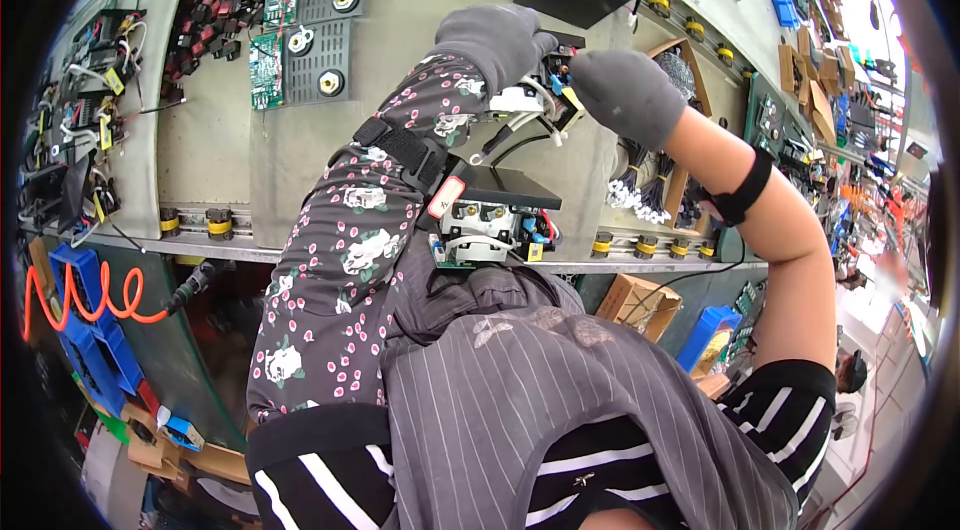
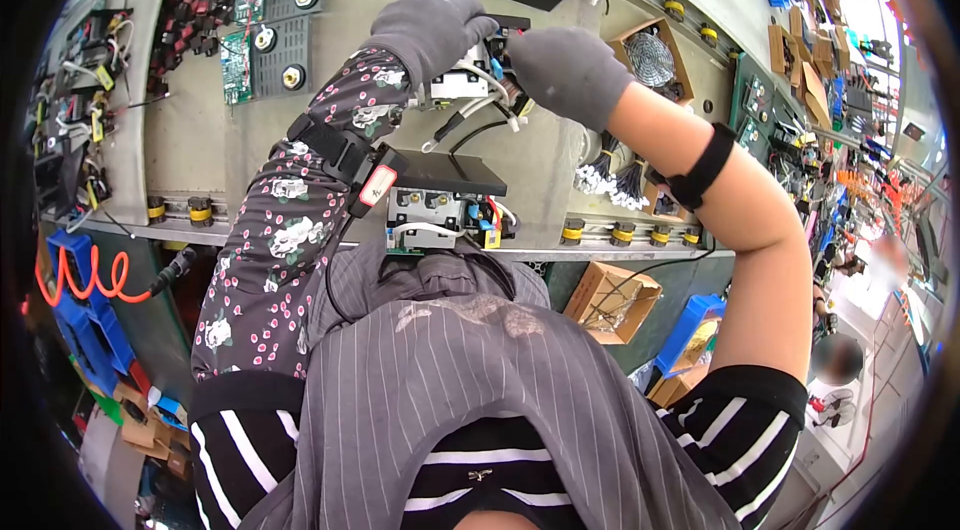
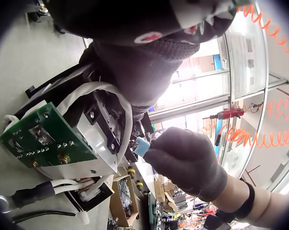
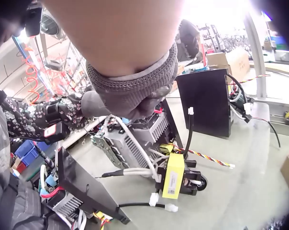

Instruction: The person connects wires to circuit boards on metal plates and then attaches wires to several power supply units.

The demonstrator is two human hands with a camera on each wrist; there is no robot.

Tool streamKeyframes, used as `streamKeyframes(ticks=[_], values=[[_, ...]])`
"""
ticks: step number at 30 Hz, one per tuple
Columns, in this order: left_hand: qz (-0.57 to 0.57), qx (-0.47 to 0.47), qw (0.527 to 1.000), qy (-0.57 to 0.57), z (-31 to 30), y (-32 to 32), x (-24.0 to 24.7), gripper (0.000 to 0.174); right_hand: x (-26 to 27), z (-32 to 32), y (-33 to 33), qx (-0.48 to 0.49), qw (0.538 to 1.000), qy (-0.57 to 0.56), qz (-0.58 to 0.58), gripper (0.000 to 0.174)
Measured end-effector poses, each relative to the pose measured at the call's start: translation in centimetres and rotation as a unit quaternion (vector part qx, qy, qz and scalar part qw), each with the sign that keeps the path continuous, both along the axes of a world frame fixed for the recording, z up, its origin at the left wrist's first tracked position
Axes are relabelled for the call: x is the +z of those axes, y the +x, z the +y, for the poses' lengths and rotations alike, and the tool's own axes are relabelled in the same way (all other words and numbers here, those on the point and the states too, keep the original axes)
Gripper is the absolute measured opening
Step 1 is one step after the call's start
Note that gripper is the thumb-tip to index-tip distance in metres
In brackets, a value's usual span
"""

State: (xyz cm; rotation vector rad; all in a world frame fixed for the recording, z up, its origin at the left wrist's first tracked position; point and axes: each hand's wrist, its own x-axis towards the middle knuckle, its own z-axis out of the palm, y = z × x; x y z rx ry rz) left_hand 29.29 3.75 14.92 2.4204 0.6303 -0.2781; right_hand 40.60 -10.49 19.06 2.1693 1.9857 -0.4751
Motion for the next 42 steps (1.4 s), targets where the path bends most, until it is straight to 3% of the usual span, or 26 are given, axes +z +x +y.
streamKeyframes(ticks=[2, 4, 6, 12, 14, 16, 18, 22, 24, 26, 27, 29, 30, 32, 33, 35, 36, 37, 38, 39, 40, 42], values=[[0.014, 0.012, 0.999, -0.033, 0.1, 0.1, 0.7, 0.037, -0.4, 0.5, 0.0, 0.027, 1.0, -0.005, -0.008, 0.017], [0.02, 0.007, 0.999, -0.043, 0.0, -0.1, 0.9, 0.036, -0.2, 0.7, -0.3, -0.005, 0.999, -0.037, -0.002, 0.018], [-0.036, -0.003, 0.999, -0.011, 0.2, -0.1, -0.1, 0.035, -0.4, 0.2, -0.3, -0.015, 1.0, 0.013, 0.015, 0.018], [-0.157, -0.004, 0.987, -0.035, 0.8, -1.4, -1.3, 0.035, -0.1, -0.4, -1.1, -0.046, 0.998, 0.007, -0.028, 0.018], [-0.19, 0.014, 0.982, -0.019, 1.0, -2.4, -2.3, 0.032, 0.6, -1.0, -2.2, -0.028, 0.995, 0.08, -0.05, 0.016], [-0.227, 0.019, 0.974, -0.015, 0.9, -3.3, -3.6, 0.03, 0.2, -0.8, -2.6, -0.02, 0.994, 0.084, -0.062, 0.015], [-0.225, 0.092, 0.968, -0.063, 0.3, -3.8, -3.8, 0.031, 0.3, -0.6, -2.7, 0.077, 0.992, 0.044, -0.094, 0.015], [-0.177, 0.089, 0.978, -0.069, 0.4, -3.5, -3.0, 0.032, 1.0, 0.8, -3.1, 0.108, 0.988, 0.01, -0.106, 0.015], [-0.171, 0.086, 0.979, -0.073, 0.6, -3.5, -2.9, 0.033, 1.2, 1.4, -3.3, 0.089, 0.99, 0.033, -0.105, 0.015], [-0.148, 0.091, 0.982, -0.073, 0.5, -3.5, -2.4, 0.033, 1.8, 2.3, -3.7, -0.011, 0.993, -0.009, -0.12, 0.016], [-0.143, 0.095, 0.982, -0.077, 0.4, -3.4, -2.2, 0.033, 1.7, 2.4, -3.8, -0.012, 0.992, -0.01, -0.123, 0.016], [-0.146, 0.093, 0.982, -0.075, 0.4, -3.3, -2.1, 0.032, 0.7, 2.2, -4.3, -0.111, 0.988, 0.034, -0.1, 0.018], [-0.146, 0.091, 0.983, -0.071, 0.3, -3.4, -2.2, 0.032, 0.3, 2.3, -4.3, -0.112, 0.988, 0.033, -0.103, 0.018], [-0.144, 0.089, 0.983, -0.067, 0.3, -3.4, -2.3, 0.033, -0.6, 2.7, -3.5, -0.277, 0.96, 0.031, -0.008, 0.023], [-0.143, 0.089, 0.984, -0.061, 0.3, -3.2, -2.5, 0.033, -2.8, 2.8, -2.3, -0.279, 0.96, 0.03, -0.012, 0.023], [-0.143, 0.09, 0.983, -0.071, 0.5, -2.6, -3.3, 0.033, -7.7, 2.6, 0.0, -0.243, 0.95, 0.098, 0.168, 0.021], [-0.139, 0.09, 0.983, -0.078, 0.4, -2.6, -3.6, 0.033, -7.0, 2.8, -0.8, -0.249, 0.949, 0.097, 0.166, 0.021], [-0.139, 0.086, 0.983, -0.079, 0.5, -2.6, -3.6, 0.033, -5.5, 3.8, -2.1, -0.501, 0.757, 0.145, 0.393, 0.018], [-0.142, 0.083, 0.984, -0.072, 0.5, -2.7, -3.5, 0.032, -4.1, 4.5, -3.2, -0.674, 0.448, 0.173, 0.561, 0.015], [-0.146, 0.081, 0.984, -0.066, 0.6, -2.7, -3.5, 0.031, -3.3, 4.6, -3.8, -0.69, 0.393, 0.185, 0.579, 0.012], [-0.147, 0.079, 0.984, -0.068, 0.6, -2.8, -3.5, 0.031, -3.5, 4.3, -3.7, -0.691, 0.392, 0.187, 0.577, 0.012], [-0.154, 0.073, 0.983, -0.069, 0.6, -2.8, -3.5, 0.031, -4.0, 2.8, -2.5, -0.609, 0.542, 0.147, 0.56, 0.017]])
